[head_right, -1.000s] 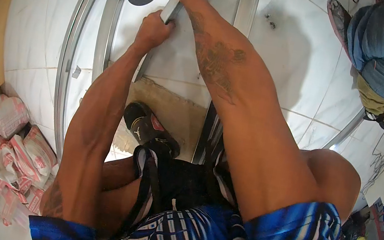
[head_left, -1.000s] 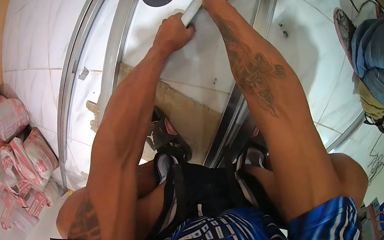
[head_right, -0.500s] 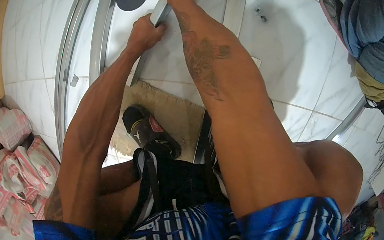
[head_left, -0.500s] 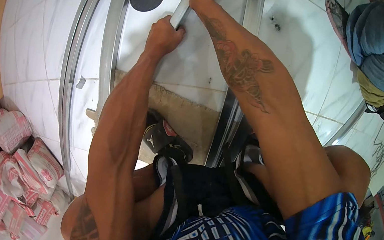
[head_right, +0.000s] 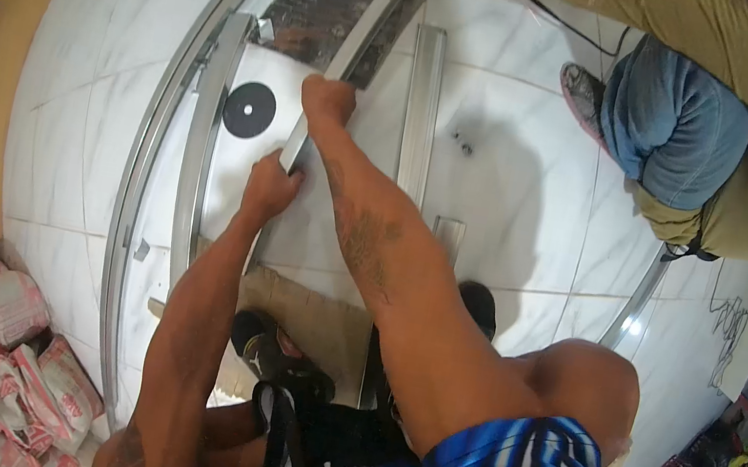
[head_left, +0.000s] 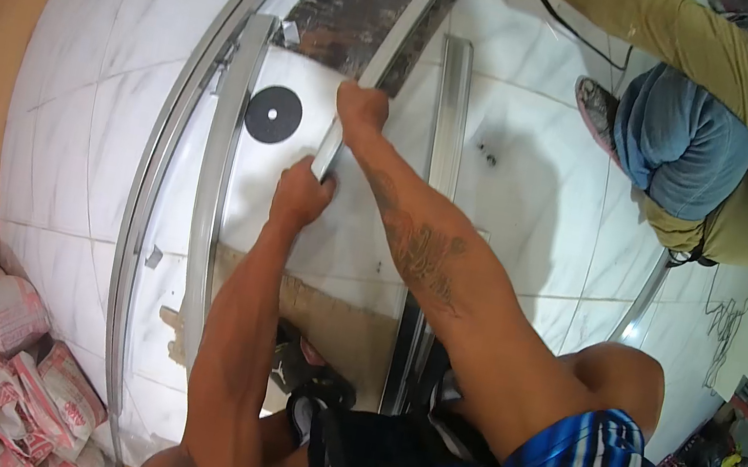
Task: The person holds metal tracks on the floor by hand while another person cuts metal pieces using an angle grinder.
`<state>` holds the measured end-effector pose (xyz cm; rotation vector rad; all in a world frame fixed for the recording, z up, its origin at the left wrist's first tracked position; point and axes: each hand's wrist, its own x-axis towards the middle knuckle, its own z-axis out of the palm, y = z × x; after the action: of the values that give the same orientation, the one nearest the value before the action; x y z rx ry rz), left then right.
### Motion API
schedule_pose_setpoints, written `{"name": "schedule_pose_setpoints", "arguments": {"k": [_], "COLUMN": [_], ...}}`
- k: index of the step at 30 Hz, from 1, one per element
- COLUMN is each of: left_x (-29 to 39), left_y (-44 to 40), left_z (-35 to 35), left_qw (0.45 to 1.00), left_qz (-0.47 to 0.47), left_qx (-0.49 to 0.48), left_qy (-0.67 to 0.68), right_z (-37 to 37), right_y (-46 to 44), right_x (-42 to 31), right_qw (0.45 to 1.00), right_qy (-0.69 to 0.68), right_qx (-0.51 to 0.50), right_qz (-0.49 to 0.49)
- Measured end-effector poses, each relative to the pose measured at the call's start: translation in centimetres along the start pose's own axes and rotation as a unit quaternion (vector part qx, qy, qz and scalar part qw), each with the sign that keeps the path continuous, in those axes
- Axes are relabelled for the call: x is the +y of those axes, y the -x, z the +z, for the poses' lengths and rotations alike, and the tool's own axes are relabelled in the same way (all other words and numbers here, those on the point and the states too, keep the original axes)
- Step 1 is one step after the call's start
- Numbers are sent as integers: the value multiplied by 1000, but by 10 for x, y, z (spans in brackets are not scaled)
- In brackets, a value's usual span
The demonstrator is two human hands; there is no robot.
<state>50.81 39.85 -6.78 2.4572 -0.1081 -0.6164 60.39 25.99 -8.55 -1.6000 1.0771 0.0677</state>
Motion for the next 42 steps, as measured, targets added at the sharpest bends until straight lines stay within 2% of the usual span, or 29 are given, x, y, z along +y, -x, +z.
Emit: {"name": "schedule_pose_setpoints", "arguments": {"k": [4,8,14,17,20,23,26,29,32,35,42], "left_x": [8,13,10,12,12,11,12,12,11,15,11], "left_y": [4,6,5,7,7,6,6,7,6,8,6], "left_z": [-4,-7,-5,-6,-7,-5,-7,-7,-6,-9,-6], "left_qw": [1000,1000,1000,1000,1000,1000,1000,1000,1000,999,1000], "left_qz": [-9,-24,-23,-28,-19,-20,-23,-24,-26,-32,-22], "left_qx": [9,8,8,5,9,9,7,7,7,6,12], "left_qy": [6,-3,8,9,8,11,11,14,15,14,17], "right_z": [0,26,18,2,4,13,27,26,8,-3,3], "right_y": [-2,-25,-20,-6,-9,-20,-32,-28,-14,0,-7], "right_x": [1,31,25,7,8,18,35,31,13,-1,7], "right_qw": [999,998,999,998,997,998,999,999,998,997,998], "right_qy": [-13,-55,-46,-44,-45,-38,-44,-23,-31,-33,-29], "right_qx": [-16,37,9,-36,-39,-25,22,44,-29,-50,-33], "right_qz": [25,-22,-13,41,47,51,-13,-8,52,57,36]}}
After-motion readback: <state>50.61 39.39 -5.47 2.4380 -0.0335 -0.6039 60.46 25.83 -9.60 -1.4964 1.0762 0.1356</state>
